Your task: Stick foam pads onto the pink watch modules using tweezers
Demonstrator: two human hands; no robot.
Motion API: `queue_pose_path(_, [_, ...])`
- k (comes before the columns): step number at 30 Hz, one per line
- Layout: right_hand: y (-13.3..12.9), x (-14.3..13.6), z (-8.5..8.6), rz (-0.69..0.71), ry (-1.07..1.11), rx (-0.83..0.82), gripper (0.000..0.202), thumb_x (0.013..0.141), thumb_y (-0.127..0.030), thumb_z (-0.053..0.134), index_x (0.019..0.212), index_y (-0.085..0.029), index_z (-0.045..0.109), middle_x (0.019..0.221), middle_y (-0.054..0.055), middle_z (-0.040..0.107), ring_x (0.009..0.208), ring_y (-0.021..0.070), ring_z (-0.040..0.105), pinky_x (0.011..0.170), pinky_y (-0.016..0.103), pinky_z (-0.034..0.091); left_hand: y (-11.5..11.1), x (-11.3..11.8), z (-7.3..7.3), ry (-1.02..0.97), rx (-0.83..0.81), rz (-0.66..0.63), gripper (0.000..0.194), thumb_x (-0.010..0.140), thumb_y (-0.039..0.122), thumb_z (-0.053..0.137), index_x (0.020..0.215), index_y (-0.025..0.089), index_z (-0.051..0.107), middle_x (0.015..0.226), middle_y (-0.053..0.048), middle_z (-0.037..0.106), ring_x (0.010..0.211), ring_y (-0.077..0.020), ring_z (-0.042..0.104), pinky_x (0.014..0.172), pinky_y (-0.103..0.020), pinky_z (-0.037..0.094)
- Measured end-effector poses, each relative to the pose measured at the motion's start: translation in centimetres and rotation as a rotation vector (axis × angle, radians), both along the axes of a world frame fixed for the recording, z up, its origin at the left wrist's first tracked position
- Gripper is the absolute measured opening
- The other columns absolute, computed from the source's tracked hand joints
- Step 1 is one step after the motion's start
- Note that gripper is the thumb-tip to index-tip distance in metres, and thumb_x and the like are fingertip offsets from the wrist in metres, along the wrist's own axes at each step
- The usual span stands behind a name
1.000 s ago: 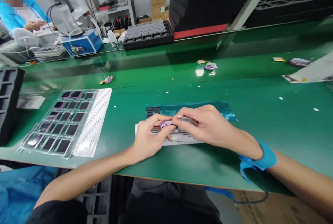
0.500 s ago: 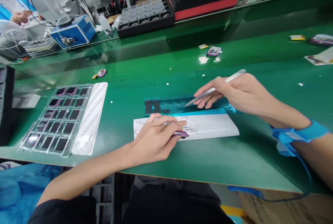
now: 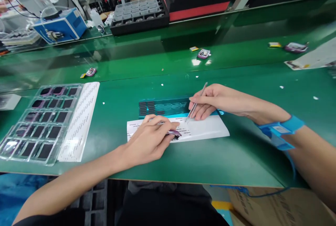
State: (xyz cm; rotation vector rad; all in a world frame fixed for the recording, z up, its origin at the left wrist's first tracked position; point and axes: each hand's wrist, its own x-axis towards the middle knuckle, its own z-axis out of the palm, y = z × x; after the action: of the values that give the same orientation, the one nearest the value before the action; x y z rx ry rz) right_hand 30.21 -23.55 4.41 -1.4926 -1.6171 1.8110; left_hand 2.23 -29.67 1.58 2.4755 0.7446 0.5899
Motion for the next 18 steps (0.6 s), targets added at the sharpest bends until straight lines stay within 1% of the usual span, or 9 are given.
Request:
queue_pose_path(3, [-0.05,0.08,-0.30,0.006,0.012,-0.013,0.051,0.074,-0.069,0.088,0.081,-0.019,0.079,0.080,0.013,0.081,0.073,0.0264,0.080,0.068,0.032,0.070,0.08,0.03,0.24,0.019,-0.063,-0.003,0.023,0.110,0.020,0.048,0.127,0.018,0.063,0.126,-0.012,0.078,0.127,-0.0281,0.066,0.103,-0.047,0.049])
queue_pose_path(6, [0.09,0.49,-0.59,0.019,0.037,0.042,0.049,0.080,-0.069,0.084,0.083,-0.021,0.079,0.082,0.012,0.081,0.074,0.0275,0.080,0.068,0.035,0.071,0.18,0.07,0.42,0.031,-0.097,-0.012,0.023,0.109,0.019,0.048,0.127,0.018,0.063,0.128,-0.012,0.078,0.129,-0.0286,0.064,0.107,-0.049,0.048])
queue_pose_path(8, [0.19,0.72,-0.68,0.009,0.039,0.083,0.049,0.081,-0.070,0.083,0.082,-0.022,0.080,0.083,0.013,0.081,0.074,0.0282,0.080,0.067,0.035,0.071,0.21,0.07,0.49,0.039,-0.109,-0.016,0.024,0.109,0.019,0.048,0.129,0.018,0.062,0.128,-0.013,0.078,0.130,-0.0287,0.063,0.108,-0.049,0.048])
queue_pose_path(11, [0.19,0.78,-0.66,-0.001,0.033,0.089,0.049,0.082,-0.071,0.082,0.082,-0.022,0.079,0.083,0.012,0.081,0.075,0.0282,0.081,0.069,0.036,0.071,0.22,0.02,0.55,0.048,-0.131,-0.014,0.026,0.109,0.018,0.049,0.132,0.018,0.061,0.128,-0.012,0.077,0.132,-0.0288,0.061,0.109,-0.049,0.048])
queue_pose_path(18, [0.08,0.60,-0.54,0.009,0.027,0.074,0.048,0.080,-0.069,0.084,0.083,-0.021,0.079,0.081,0.011,0.081,0.074,0.0269,0.080,0.069,0.035,0.070,0.25,-0.02,0.47,0.050,-0.157,-0.011,0.022,0.109,0.019,0.049,0.125,0.022,0.063,0.130,-0.010,0.076,0.132,-0.0289,0.061,0.111,-0.050,0.048])
